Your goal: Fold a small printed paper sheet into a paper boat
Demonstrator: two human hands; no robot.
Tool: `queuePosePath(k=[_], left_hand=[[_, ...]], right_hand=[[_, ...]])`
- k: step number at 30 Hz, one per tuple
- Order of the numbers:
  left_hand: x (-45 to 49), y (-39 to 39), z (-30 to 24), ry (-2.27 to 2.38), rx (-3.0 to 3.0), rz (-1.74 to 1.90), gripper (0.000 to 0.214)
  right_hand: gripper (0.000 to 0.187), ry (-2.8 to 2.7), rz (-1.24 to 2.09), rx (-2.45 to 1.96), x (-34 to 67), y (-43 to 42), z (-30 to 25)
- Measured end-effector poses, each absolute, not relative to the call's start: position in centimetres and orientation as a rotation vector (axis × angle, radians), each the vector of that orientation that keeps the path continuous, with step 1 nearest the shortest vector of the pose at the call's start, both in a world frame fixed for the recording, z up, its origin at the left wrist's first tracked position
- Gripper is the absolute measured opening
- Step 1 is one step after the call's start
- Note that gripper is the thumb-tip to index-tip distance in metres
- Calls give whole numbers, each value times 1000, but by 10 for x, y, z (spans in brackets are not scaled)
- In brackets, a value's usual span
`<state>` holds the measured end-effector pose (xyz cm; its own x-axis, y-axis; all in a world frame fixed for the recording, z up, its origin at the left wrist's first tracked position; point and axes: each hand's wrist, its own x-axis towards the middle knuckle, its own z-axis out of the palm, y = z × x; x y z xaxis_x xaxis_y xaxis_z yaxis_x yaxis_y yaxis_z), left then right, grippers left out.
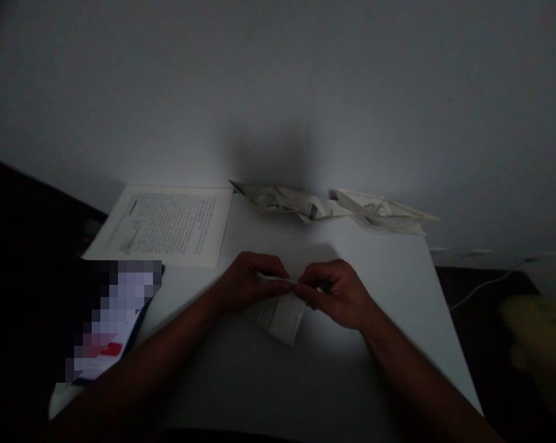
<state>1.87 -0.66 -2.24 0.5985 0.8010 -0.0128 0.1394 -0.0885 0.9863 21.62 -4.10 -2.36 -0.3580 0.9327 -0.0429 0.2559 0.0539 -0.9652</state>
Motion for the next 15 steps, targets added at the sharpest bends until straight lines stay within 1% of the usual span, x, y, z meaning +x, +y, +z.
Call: queuePosePath(k=[7, 15], left_hand=[[13, 1, -29, 964, 1438, 781, 19], [12, 3, -29, 986, 1114, 879, 22]], right_hand=[[20, -1468, 1368, -1237, 220, -38, -26], [19, -1318, 1381, -1211, 224, -35, -31]])
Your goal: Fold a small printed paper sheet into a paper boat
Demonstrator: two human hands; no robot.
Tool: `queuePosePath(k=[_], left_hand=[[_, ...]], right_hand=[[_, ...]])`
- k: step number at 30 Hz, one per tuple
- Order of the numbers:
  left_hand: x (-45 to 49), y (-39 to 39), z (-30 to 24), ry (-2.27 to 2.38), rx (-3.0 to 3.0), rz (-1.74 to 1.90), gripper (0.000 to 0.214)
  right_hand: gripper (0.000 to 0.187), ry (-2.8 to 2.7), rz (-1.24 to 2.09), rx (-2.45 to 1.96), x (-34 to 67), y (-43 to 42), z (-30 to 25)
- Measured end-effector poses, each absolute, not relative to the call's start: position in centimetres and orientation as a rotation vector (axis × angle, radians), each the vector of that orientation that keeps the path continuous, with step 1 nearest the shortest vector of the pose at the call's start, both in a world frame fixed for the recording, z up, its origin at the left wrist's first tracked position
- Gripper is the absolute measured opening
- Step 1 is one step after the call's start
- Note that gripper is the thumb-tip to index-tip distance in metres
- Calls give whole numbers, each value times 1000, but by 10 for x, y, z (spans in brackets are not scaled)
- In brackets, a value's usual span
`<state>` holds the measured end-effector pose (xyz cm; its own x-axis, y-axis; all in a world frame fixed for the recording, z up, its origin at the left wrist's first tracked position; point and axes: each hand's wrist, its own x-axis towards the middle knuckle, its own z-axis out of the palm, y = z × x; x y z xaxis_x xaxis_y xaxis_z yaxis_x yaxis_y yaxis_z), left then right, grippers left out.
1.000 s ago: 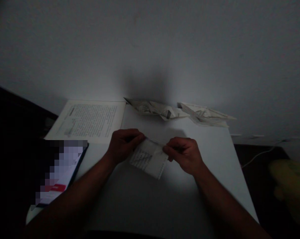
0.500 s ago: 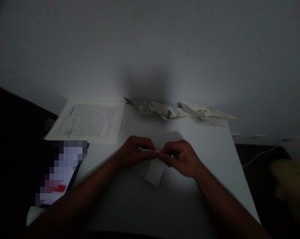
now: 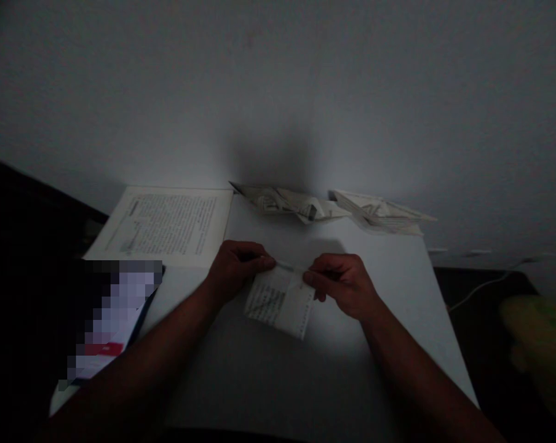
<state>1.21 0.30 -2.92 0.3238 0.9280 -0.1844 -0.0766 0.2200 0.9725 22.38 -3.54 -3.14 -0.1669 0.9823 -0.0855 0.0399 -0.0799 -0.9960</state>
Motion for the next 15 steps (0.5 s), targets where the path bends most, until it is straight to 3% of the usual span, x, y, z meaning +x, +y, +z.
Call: queuePosePath(k=[9, 15], left_hand=[[10, 4, -33, 936, 1168, 1005, 22], [10, 1, -37, 615, 993, 1174, 38]], right_hand=[[16, -1095, 1372, -1176, 229, -32, -36], [12, -873, 1297, -1130, 229, -29, -35]])
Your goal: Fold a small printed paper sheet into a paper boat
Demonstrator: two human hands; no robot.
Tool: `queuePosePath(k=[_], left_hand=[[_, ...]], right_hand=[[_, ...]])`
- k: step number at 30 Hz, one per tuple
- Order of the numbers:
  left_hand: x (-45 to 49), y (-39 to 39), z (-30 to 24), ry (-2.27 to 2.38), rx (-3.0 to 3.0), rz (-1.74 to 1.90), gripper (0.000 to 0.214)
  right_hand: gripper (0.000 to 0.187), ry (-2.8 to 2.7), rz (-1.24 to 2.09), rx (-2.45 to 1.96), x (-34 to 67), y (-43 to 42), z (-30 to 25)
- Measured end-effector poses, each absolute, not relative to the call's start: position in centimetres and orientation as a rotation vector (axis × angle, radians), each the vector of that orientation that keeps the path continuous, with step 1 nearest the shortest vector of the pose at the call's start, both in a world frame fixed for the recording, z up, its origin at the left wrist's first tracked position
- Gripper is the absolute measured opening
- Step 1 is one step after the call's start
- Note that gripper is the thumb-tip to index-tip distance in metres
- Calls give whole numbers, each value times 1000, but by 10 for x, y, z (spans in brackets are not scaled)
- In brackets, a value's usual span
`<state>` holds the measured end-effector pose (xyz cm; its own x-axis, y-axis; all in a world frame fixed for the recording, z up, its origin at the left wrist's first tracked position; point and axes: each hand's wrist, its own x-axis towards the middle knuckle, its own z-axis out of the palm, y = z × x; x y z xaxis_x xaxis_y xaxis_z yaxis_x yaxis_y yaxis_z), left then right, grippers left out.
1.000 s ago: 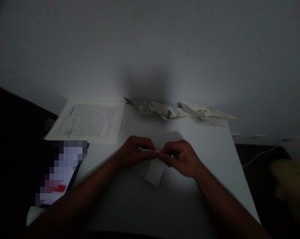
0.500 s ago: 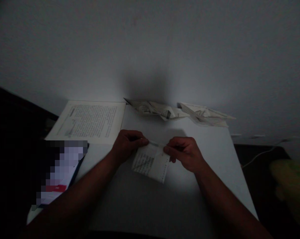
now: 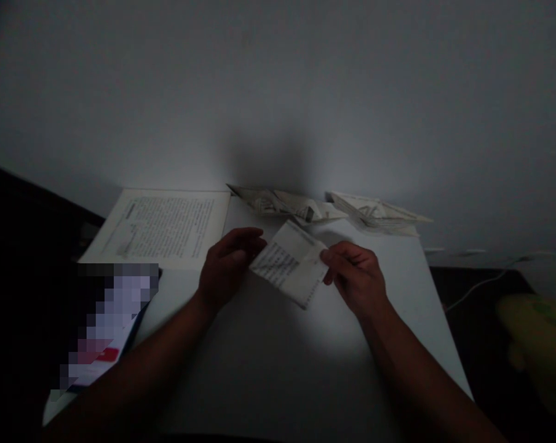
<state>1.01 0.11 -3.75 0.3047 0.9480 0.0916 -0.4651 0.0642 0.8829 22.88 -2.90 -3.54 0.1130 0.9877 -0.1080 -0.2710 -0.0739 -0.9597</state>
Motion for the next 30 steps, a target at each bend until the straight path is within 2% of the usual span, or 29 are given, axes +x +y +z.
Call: queuePosePath(k=[3, 7, 13, 18, 25, 30], left_hand=[[19, -9, -38, 609, 1062, 1083, 42], [34, -26, -36, 848, 1328, 955, 55], [38, -30, -36, 953, 1503, 1176, 27], [33, -24, -33, 1093, 1399, 1283, 13], [31, -27, -34, 1317, 1428, 1356, 13], [35, -30, -39, 1301, 1419, 1418, 13]], right_hand=[[11, -827, 1197, -1092, 223, -28, -36], [17, -821, 1119, -1080, 206, -33, -37], [14, -798, 1151, -1070, 188, -42, -36], [10, -801, 1372, -1019, 184, -44, -33], [7, -598, 1531, -956, 165, -51, -33], [6, -539, 1583, -847, 158, -52, -32]])
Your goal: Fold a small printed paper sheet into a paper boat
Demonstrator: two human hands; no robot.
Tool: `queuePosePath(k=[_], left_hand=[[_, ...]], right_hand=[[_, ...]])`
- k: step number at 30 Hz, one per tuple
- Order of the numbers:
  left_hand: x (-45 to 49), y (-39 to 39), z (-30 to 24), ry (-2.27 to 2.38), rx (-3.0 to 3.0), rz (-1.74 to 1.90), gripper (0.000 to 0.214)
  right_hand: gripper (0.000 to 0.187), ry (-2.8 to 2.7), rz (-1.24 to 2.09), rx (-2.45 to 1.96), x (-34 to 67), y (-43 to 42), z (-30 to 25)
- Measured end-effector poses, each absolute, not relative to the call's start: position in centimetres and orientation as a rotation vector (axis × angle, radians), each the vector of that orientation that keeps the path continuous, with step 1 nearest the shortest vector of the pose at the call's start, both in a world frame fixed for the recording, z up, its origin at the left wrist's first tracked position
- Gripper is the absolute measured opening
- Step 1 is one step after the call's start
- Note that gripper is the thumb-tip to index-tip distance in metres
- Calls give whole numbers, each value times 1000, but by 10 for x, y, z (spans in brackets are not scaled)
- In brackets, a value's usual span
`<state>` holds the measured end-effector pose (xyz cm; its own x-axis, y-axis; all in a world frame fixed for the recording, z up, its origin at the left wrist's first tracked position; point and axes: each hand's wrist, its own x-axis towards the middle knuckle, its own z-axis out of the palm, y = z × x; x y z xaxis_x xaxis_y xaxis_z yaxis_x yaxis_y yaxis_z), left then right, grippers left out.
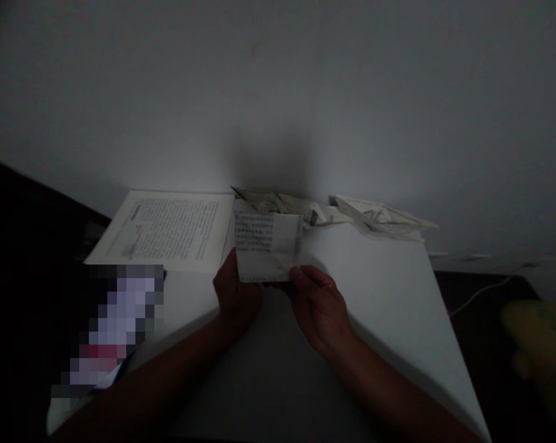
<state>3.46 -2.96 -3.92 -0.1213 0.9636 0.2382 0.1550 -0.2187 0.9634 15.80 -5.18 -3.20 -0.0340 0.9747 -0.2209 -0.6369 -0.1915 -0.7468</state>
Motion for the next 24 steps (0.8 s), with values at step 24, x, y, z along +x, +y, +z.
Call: queuePosePath(k=[24], left_hand=[[24, -10, -25, 925, 1140, 1033, 22]], right_hand=[[10, -651, 1368, -980, 178, -42, -34]])
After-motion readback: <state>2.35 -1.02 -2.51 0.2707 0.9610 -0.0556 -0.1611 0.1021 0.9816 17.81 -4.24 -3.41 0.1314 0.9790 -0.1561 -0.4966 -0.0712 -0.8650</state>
